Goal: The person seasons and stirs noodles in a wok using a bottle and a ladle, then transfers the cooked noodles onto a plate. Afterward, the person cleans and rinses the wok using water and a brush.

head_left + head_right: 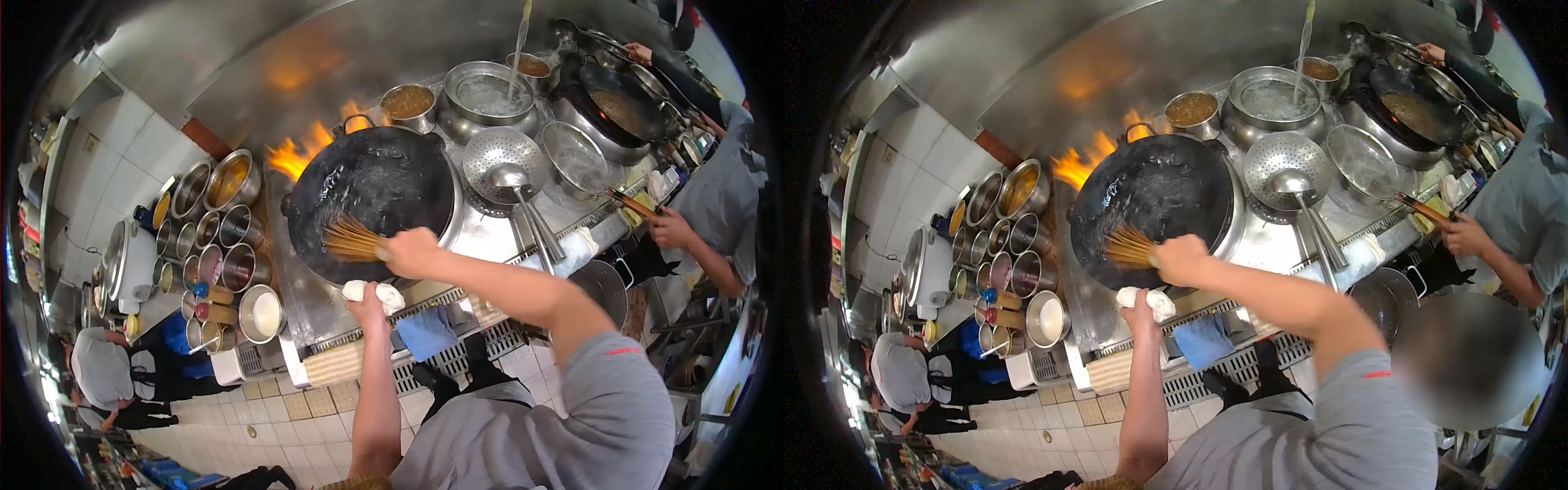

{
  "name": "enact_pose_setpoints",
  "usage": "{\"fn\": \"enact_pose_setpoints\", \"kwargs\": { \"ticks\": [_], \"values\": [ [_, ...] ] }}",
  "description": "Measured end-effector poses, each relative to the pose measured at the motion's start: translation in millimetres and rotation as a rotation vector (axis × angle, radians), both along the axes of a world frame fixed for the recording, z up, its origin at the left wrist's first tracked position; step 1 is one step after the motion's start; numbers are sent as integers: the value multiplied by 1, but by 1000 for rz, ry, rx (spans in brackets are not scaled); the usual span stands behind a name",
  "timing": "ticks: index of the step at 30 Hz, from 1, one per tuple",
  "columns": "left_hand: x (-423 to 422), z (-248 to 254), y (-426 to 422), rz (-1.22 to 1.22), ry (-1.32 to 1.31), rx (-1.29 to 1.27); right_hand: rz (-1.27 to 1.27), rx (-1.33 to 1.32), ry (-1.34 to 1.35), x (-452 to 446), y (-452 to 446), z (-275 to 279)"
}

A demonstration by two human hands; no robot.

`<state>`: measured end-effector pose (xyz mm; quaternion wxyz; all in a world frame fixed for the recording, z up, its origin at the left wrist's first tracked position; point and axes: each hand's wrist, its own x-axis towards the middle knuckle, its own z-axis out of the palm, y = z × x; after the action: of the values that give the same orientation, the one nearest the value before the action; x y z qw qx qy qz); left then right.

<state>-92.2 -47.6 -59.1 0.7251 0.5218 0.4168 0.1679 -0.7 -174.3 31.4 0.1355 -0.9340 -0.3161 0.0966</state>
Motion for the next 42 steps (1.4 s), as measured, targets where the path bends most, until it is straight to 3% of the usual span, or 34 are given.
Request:
{"fn": "enact_pose_setpoints", "kwargs": {
  "ticks": [4, 5, 6, 7, 9, 12, 14, 15, 16, 21, 23, 25, 30, 31, 33, 34, 36, 37, 39, 40, 42],
  "values": [
    [9, -23, 28, -98, -63, -185, -227, -197, 13, 54, -110, 49],
    [16, -24, 33, -98, -14, -304, -326, -215, -117, 68, -127, 59],
    [20, -36, 41, -124, -57, -370, -396, -102, -297, 78, -138, 61],
    [20, -38, 42, -144, -100, -436, -412, -56, -288, 74, -141, 82],
    [7, -35, 26, -64, -150, -301, -448, 142, -289, 48, -147, 94],
    [-10, -32, 23, -54, -244, -199, -551, 431, -107, -14, -158, 83],
    [-32, 6, 7, -37, -203, -137, -487, 832, 30, -26, -172, 0],
    [-39, 3, 11, -58, -254, -119, -628, 866, 411, -47, -174, -2],
    [-44, 15, 9, -44, -235, -53, -683, 815, 363, -61, -176, -13],
    [-58, 64, 25, -96, -138, 152, -674, 1463, 672, -139, -154, -48],
    [-52, 75, 32, -137, -135, 303, -778, 1246, 750, -169, -144, -55],
    [-50, 98, 31, -179, -216, 439, -652, 1367, 452, -186, -129, -59],
    [-47, 143, 19, -215, -161, 827, -486, 1167, 642, -178, -111, -64],
    [-51, 147, 12, -218, -130, 927, -491, 1135, 545, -169, -100, -62],
    [-65, 140, -1, -237, -171, 1022, -491, 1053, 340, -141, -83, -51],
    [-75, 137, -11, -251, -191, 1058, -530, 1150, 370, -125, -74, -45],
    [-99, 115, -10, -272, -263, 1095, -688, 1363, 714, -96, -70, -15],
    [-112, 85, 0, -275, -319, 1095, -724, 1539, 646, -83, -62, -18],
    [-127, 47, 10, -259, -388, 1053, -714, 1510, 610, -91, -64, 0],
    [-133, 34, 11, -239, -392, 1008, -584, 1435, 220, -96, -53, -33],
    [-135, 24, 10, -184, -372, 953, -424, 1109, 128, -138, -54, -41]
  ]
}}
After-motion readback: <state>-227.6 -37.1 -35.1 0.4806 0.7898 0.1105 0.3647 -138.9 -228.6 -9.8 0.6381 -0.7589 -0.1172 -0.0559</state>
